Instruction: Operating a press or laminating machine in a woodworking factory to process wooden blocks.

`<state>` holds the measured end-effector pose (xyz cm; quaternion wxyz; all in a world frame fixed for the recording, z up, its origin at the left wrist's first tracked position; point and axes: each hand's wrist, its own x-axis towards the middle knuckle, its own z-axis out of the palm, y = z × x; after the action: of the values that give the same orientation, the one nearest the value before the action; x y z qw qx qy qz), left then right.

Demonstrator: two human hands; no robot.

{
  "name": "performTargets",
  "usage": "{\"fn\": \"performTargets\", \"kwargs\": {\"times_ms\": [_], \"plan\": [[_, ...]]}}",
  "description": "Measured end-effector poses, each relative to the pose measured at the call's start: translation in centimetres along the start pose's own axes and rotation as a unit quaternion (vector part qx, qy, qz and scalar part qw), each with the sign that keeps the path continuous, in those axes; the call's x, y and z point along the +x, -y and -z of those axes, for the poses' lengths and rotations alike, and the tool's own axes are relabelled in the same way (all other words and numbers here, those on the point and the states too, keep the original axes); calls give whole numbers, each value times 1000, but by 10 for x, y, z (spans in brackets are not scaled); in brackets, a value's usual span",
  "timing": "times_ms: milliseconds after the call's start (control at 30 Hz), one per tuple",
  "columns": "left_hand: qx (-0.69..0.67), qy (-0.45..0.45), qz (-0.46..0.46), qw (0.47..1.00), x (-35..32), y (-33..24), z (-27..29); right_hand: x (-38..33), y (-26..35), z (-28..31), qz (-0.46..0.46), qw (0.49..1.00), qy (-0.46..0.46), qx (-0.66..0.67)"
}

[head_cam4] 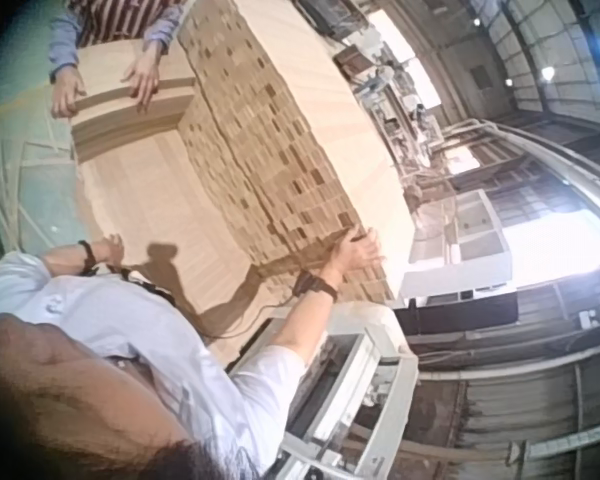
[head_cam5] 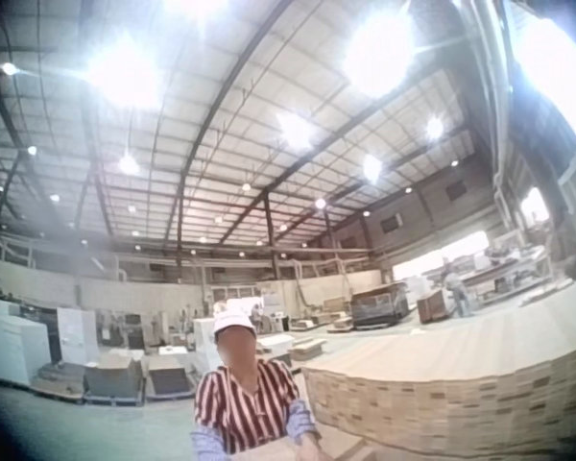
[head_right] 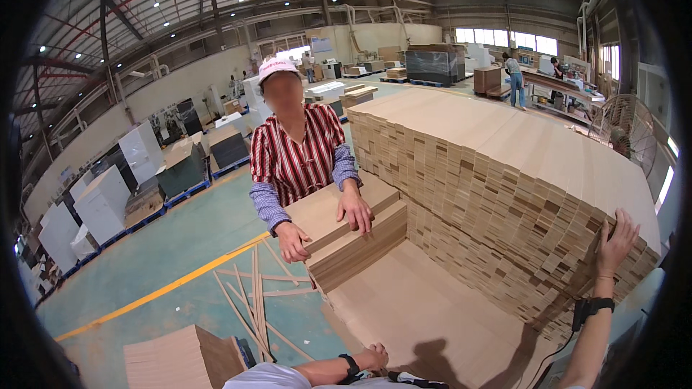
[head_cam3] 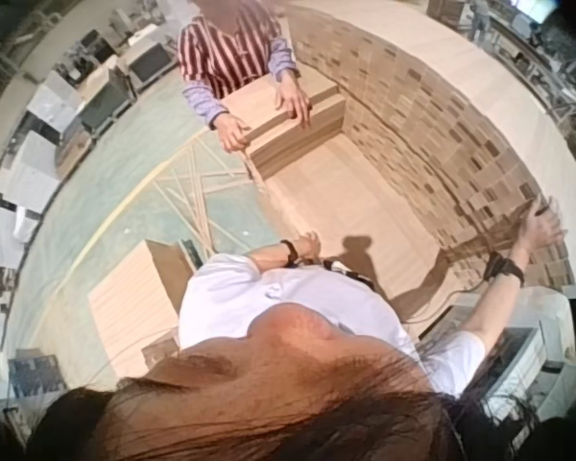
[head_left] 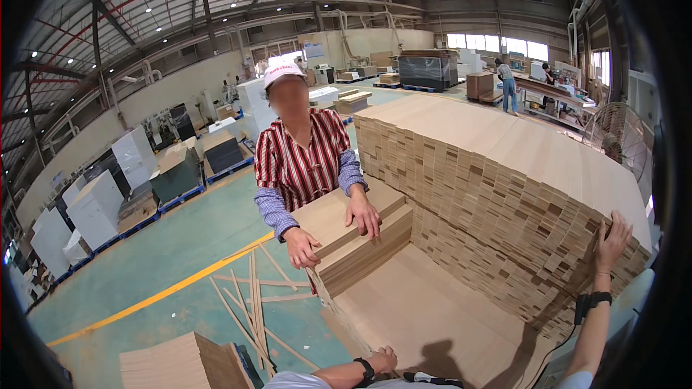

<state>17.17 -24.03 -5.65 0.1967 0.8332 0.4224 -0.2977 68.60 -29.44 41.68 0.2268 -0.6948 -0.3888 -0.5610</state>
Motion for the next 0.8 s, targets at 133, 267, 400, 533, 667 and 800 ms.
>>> {"fn": "performTargets", "kwargs": {"times_ms": [133, 267, 400, 533, 667, 800], "plan": [[-34, -12, -13, 999, 3, -1, -3, -3, -2, 4, -10, 1000, 10, -12], [-15, -17, -23, 999, -50, -19, 44, -5, -4, 9, -14, 1000, 12, -3], [4, -30, -25, 999, -19, -6, 17, 2, 6, 12, -10, 1000, 9, 11], [-24, -37, -26, 999, 13, 3, -13, 4, 6, 11, -9, 1000, 12, 4], [-49, -58, -27, 997, 0, 2, -7, 3, 6, 10, -12, 1000, 19, -5], [-10, -32, -25, 999, -69, -18, 59, -1, -1, 8, -7, 1000, 11, -11]]}}
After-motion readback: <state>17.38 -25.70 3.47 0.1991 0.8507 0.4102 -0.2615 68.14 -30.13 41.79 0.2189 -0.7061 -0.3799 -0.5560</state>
